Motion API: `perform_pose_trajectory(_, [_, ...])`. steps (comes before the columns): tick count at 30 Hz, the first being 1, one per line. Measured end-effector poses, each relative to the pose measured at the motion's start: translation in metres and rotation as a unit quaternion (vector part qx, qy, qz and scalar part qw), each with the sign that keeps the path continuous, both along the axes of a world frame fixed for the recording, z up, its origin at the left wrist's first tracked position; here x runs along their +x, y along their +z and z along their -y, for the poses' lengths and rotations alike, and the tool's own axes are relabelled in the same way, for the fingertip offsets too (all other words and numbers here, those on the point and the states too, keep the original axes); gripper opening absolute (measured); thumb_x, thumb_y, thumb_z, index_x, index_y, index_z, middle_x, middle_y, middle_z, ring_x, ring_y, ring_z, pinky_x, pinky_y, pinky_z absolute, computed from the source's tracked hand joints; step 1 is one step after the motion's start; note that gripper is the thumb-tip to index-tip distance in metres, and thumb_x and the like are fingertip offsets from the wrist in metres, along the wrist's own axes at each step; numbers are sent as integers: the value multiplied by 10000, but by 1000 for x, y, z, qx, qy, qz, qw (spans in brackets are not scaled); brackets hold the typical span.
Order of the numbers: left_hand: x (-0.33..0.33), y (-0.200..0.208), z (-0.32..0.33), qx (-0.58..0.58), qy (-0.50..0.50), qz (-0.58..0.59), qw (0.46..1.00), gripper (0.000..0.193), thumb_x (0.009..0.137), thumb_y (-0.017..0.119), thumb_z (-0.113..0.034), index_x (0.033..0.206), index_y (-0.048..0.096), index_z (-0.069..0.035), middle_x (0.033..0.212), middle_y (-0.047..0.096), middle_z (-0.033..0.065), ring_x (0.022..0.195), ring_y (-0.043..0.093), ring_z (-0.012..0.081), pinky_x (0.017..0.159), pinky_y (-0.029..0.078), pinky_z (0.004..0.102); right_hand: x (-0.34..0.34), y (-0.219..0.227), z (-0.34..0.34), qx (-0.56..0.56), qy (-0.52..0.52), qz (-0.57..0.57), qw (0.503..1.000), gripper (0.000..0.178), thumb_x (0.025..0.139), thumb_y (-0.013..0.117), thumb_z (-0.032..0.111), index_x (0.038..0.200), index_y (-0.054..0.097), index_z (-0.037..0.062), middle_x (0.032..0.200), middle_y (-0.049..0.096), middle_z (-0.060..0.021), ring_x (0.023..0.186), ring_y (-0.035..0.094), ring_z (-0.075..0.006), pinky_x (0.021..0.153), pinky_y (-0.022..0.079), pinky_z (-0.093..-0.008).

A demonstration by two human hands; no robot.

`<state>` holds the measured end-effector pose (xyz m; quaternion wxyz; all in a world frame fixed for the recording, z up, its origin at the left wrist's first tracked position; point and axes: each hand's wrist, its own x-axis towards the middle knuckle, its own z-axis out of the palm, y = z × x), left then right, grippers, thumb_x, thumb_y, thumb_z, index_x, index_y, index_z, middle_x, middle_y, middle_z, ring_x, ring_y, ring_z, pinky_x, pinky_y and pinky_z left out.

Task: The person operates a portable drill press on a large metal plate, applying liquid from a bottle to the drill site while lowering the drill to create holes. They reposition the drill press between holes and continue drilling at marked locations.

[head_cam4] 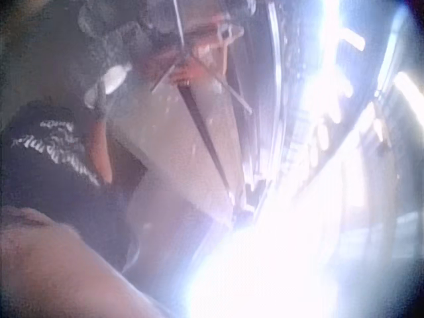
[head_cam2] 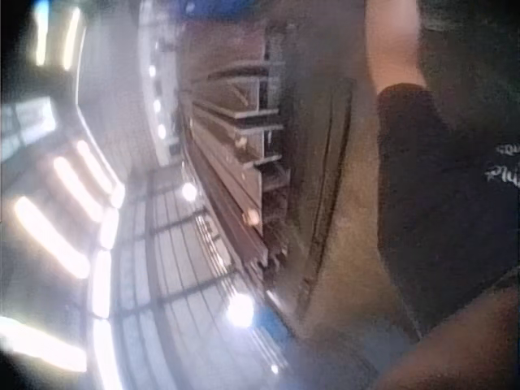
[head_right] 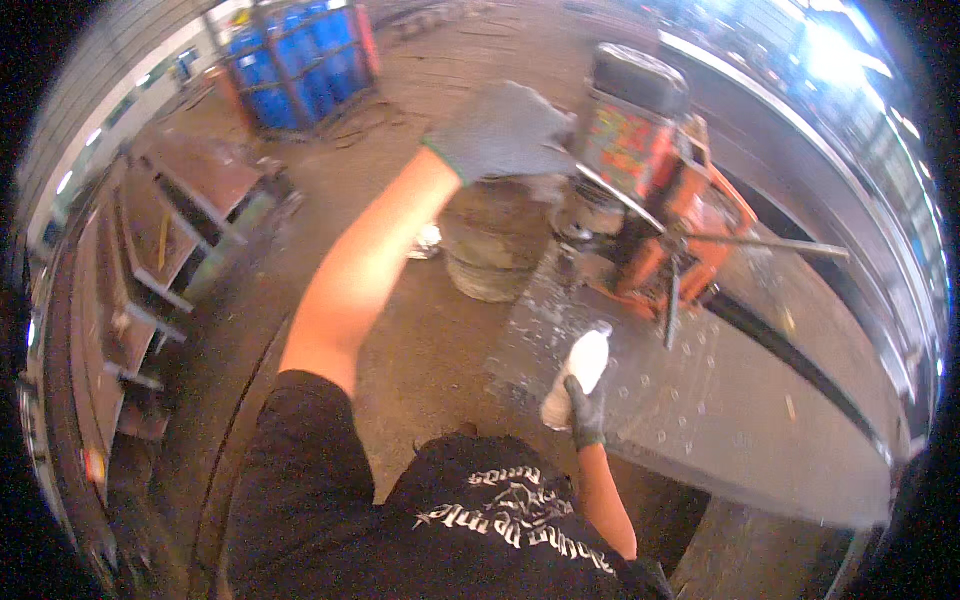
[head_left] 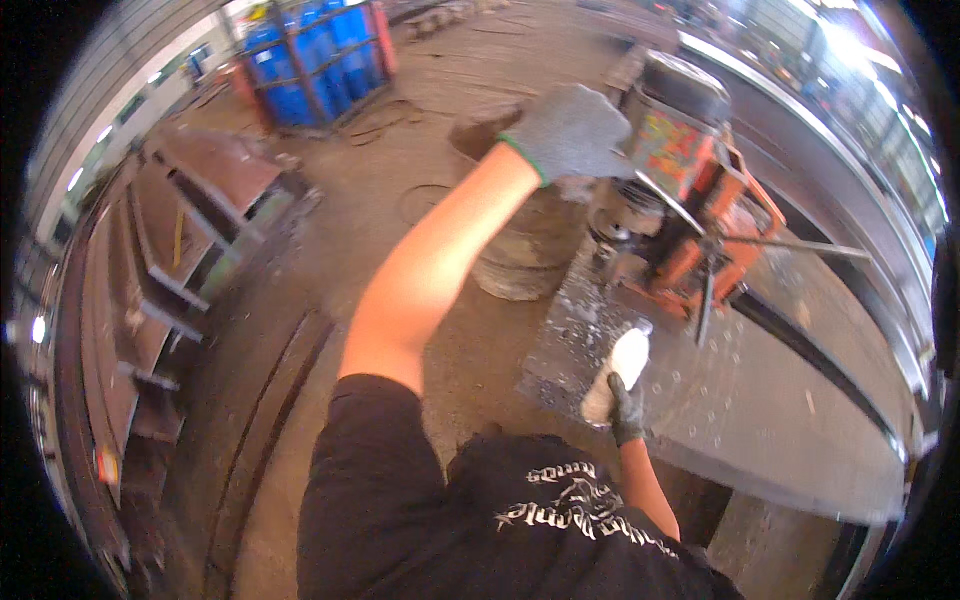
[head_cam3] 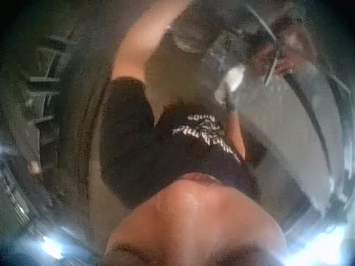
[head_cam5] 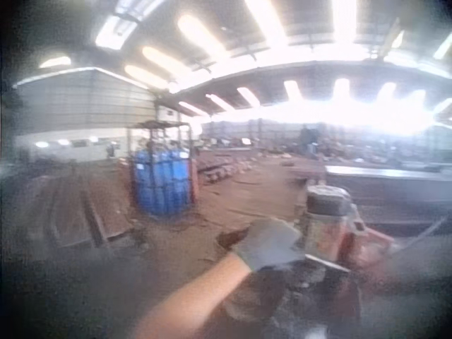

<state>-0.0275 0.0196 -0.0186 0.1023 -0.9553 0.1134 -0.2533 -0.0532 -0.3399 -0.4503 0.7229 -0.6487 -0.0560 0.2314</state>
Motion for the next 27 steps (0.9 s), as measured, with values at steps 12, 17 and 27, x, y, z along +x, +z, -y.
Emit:
perform_pose_trajectory(12, [3, -8, -9, 53, -40, 36, 997, 381, 886, 710, -526, 893, 764, -149, 843, 763, 143, 818, 764, 366, 721, 609, 516, -70, 99, -52, 17, 26, -155, 987, 602, 974, 784, 275, 1466, 551, 18, 1207, 690, -77, 1001, 695, -196, 832, 599, -356])
perform_pose_trajectory(17, [-1, -7, -9, 47, -54, 63, 995, 353, 883, 719, -492, 873, 756, -142, 826, 757, 143, 815, 768, 356, 715, 610, 510, -91, 129, -78, 35, 10, -249, 968, 656, 956, 807, 353, 1426, 572, -40, 1150, 714, -100, 954, 715, -208, 821, 603, -361])
perform_pose_trajectory(27, [5, -13, -14, 34, -65, 83, 994, 350, 868, 735, -485, 860, 743, -135, 823, 756, 136, 810, 767, 362, 725, 620, 517, -102, 119, -95, 13, -15, -255, 967, 655, 961, 791, 389, 1405, 587, -47, 1151, 716, -122, 935, 719, -221, 802, 608, -375])
